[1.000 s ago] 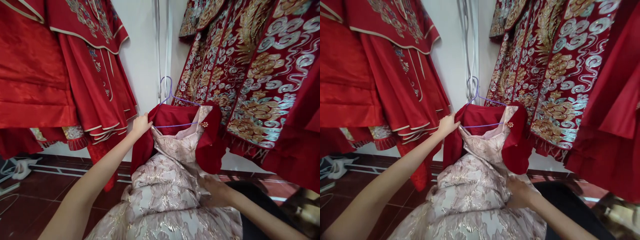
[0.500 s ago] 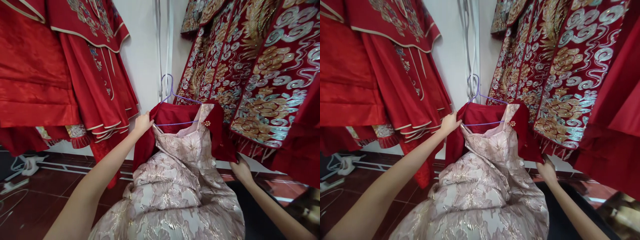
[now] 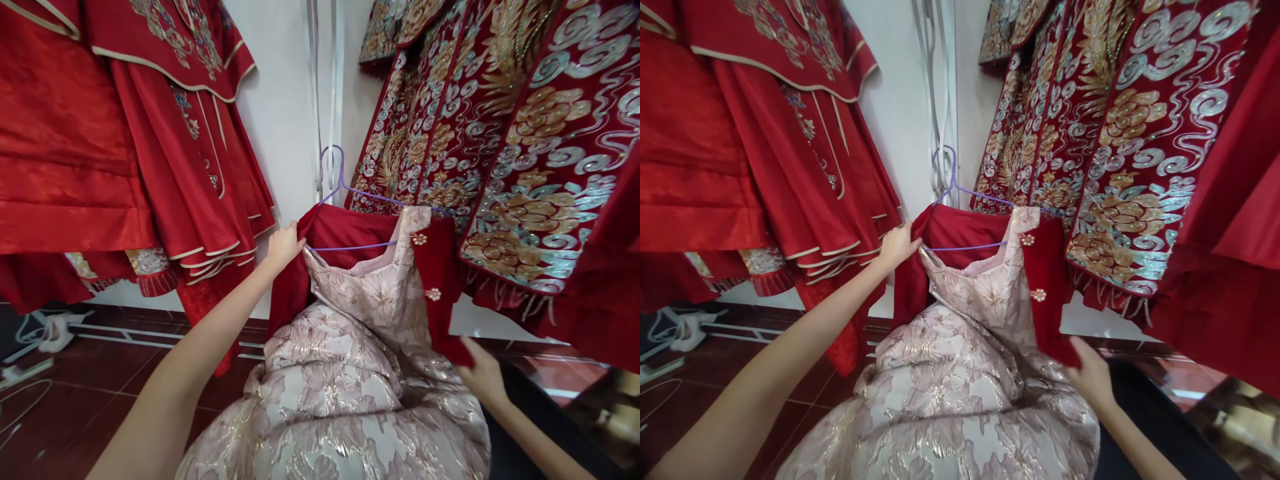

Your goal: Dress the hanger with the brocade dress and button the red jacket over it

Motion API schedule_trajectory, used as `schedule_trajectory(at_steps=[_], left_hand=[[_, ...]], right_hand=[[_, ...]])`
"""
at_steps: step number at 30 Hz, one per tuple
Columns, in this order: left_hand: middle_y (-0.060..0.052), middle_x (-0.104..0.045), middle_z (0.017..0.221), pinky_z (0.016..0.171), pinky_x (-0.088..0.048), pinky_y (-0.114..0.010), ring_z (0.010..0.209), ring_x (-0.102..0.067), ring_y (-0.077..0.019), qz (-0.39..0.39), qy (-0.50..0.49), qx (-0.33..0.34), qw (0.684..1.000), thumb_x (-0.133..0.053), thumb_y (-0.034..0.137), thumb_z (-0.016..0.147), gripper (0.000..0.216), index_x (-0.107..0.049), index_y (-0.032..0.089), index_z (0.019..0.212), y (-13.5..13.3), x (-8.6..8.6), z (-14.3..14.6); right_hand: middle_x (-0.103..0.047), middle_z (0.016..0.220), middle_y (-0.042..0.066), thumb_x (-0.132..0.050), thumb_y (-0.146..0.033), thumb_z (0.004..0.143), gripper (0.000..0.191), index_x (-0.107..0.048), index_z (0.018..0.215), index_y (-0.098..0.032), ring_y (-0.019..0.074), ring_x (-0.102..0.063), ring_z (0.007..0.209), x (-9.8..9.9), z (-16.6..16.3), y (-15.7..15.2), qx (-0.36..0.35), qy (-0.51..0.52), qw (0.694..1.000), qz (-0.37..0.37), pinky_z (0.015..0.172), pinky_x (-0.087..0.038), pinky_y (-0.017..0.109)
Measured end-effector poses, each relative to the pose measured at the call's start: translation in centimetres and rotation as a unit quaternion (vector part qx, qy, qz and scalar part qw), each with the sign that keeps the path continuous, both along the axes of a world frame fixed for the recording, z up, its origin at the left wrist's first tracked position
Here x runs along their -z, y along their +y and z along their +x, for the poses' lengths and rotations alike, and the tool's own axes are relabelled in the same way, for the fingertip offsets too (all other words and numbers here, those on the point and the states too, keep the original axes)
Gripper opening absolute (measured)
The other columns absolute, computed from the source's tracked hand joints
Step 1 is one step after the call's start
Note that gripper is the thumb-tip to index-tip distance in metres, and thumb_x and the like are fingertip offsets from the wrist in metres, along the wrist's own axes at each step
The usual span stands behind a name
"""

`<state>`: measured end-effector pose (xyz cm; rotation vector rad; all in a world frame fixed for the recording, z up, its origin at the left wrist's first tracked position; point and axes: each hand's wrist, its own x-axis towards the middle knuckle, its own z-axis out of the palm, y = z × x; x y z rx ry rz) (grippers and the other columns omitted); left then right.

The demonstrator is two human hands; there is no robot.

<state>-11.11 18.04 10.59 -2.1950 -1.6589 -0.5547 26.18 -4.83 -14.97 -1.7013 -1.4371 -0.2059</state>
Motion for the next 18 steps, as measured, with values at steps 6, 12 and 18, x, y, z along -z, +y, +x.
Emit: schedule_trajectory(at_steps=[6,12,18], left_hand=[[-0.016,-0.066,0.103,0.081,-0.048,-0.038,0.098,-0.064,-0.0309,-0.003,0.000,-0.009,1.000,-0.045,0.039,0.086,0.042,-0.047,0.016,0.121,0.0,-0.1,-0.4],[-0.016,-0.066,0.102,0.082,-0.048,-0.039,0.099,-0.063,-0.0308,-0.003,-0.005,0.008,1.000,-0.045,0.039,0.086,0.040,-0.047,0.016,0.120,0.0,0.2,-0.2],[-0.015,-0.066,0.102,0.082,-0.048,-0.037,0.098,-0.063,-0.0291,-0.011,-0.007,0.005,1.000,-0.046,0.039,0.087,0.040,-0.048,0.017,0.120,0.0,0.3,-0.1]], right_hand=[[-0.068,0.085,0.013,-0.056,-0.034,0.067,0.024,-0.066,0.083,-0.018,0.0279,-0.062,0.080,1.3,-8.4,-2.3,-0.268,-0.284,0.910,-0.137,0.077,-0.049,0.043],[-0.060,0.096,0.010,-0.052,-0.039,0.081,0.022,-0.048,0.091,-0.020,0.0229,-0.059,0.088,-6.9,-8.8,-1.1,-0.219,-0.108,0.970,-0.018,0.077,-0.050,0.037],[-0.053,0.116,0.014,-0.062,-0.047,0.077,0.052,-0.042,0.116,-0.019,0.0262,-0.055,0.105,-15.3,-8.5,4.1,-0.084,0.030,0.993,0.081,0.093,-0.045,0.044]])
